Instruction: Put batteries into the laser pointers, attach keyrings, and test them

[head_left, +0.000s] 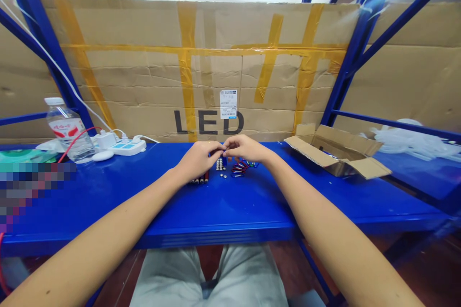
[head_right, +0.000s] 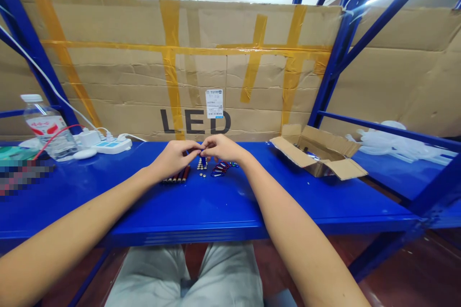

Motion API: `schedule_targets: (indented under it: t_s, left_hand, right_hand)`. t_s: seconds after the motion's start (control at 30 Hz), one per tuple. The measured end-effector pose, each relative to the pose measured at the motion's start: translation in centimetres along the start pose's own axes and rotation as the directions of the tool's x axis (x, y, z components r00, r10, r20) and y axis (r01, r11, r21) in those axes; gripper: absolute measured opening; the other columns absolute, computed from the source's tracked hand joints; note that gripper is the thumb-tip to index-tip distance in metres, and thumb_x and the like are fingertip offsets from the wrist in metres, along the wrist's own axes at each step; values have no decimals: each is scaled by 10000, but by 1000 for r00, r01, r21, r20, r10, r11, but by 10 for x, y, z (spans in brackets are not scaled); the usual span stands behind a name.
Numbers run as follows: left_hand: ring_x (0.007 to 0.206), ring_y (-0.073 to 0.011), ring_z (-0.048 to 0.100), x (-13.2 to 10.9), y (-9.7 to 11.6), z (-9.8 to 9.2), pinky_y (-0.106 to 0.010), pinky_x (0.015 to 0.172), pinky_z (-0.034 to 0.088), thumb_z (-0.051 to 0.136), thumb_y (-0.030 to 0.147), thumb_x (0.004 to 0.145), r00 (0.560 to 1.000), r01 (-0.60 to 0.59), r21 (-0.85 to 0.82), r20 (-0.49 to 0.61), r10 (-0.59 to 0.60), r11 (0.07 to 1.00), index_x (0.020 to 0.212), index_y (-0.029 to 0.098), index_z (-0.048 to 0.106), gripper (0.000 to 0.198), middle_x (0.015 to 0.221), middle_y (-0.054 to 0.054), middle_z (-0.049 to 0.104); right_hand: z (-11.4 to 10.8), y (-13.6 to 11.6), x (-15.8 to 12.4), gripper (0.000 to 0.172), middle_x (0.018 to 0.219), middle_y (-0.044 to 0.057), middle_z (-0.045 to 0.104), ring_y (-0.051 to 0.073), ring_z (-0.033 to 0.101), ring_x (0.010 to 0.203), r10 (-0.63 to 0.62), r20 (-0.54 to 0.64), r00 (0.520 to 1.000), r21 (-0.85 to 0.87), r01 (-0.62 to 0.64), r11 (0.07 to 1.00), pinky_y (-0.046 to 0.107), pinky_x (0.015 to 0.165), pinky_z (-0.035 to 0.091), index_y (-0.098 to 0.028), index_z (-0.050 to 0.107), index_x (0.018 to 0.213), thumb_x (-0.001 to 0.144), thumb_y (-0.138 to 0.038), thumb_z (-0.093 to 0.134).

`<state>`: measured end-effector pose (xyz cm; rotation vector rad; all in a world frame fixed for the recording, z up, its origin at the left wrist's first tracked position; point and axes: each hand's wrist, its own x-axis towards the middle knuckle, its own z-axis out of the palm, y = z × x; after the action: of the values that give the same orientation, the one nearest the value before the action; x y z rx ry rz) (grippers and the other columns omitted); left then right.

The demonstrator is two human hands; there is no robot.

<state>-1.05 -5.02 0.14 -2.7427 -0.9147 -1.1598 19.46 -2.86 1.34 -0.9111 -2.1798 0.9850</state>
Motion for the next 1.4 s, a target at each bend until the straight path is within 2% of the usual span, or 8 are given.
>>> schedule_targets:
  t_s: [0.1, 0.23, 0.43, 0.53, 0.7, 0.83, 1.2, 1.4]
  left_hand:
    - [815, -161, 691, -1, 0, -1, -277, 744, 490, 538, 210, 913, 1000, -6, 19, 30, 6, 1000, 1004, 209, 713, 197, 945, -19, 767]
    - [795, -159, 677, -2, 1, -1, -275, 722, 469, 524, 197, 904, 998, -6, 31, 66, 4, 999, 995, 208, 698, 197, 924, -22, 757]
    - [652, -133, 597, -2, 2, -5, -251, 618, 422, 533, 190, 867, 996, 56, 39, 74, -58, 998, 961, 184, 634, 138, 763, -6, 686]
    - [709, -147, 606, -1, 1, -6, -266, 667, 432, 539, 193, 859, 986, 2, 99, 167, -19, 995, 907, 187, 652, 122, 806, -18, 693]
    - [882, -196, 638, -3, 2, -3, -308, 799, 461, 550, 219, 873, 903, -138, 139, 424, 67, 981, 937, 200, 713, 176, 957, -57, 704]
    - [960, -218, 627, -5, 0, 1, -328, 852, 449, 561, 192, 878, 844, -216, 126, 523, 120, 968, 968, 220, 739, 202, 956, -50, 721]
    - [917, -210, 607, -5, -5, 6, -313, 809, 427, 550, 132, 890, 832, -217, 153, 546, 101, 964, 972, 209, 725, 208, 926, -47, 727]
    - [898, -220, 577, -4, -5, 7, -319, 800, 412, 558, 114, 860, 827, -187, 165, 559, 65, 968, 872, 187, 695, 156, 856, -55, 696]
  right_hand:
    - [1, 2, 1, 143, 708, 15, 681, 137, 634, 642, -2, 7, 1000, 35, 2, 999, 223, 525, 470, -169, 594, 878, 756, -219, 647]
    - [0, 0, -1, 157, 725, 3, 680, 126, 630, 641, -18, -1, 1000, -3, 18, 1000, 236, 581, 491, -173, 583, 868, 718, -144, 620]
    - [-6, -7, -5, 192, 763, -6, 652, 122, 591, 704, -33, -67, 997, -188, 20, 982, 243, 653, 463, -163, 625, 849, 674, -94, 587]
    - [-8, -5, -6, 201, 819, 6, 657, 131, 586, 759, -62, -66, 996, -273, 42, 961, 254, 701, 453, -161, 637, 834, 667, -81, 560]
    - [-9, -2, -5, 168, 863, 19, 666, 137, 584, 779, -67, -42, 997, -322, 49, 945, 257, 722, 447, -163, 633, 842, 692, -103, 586]
    - [-9, -4, -6, 161, 871, 22, 675, 140, 592, 779, -30, -58, 998, -342, 8, 940, 247, 710, 446, -165, 631, 837, 693, -99, 605]
    - [-8, -4, -6, 183, 823, 19, 671, 136, 603, 735, 17, -65, 998, -292, -35, 956, 233, 652, 459, -161, 632, 843, 681, -81, 602]
    - [-7, -6, -7, 185, 796, 16, 662, 138, 596, 718, 24, -48, 999, -274, -36, 961, 240, 637, 470, -158, 639, 843, 680, -86, 589]
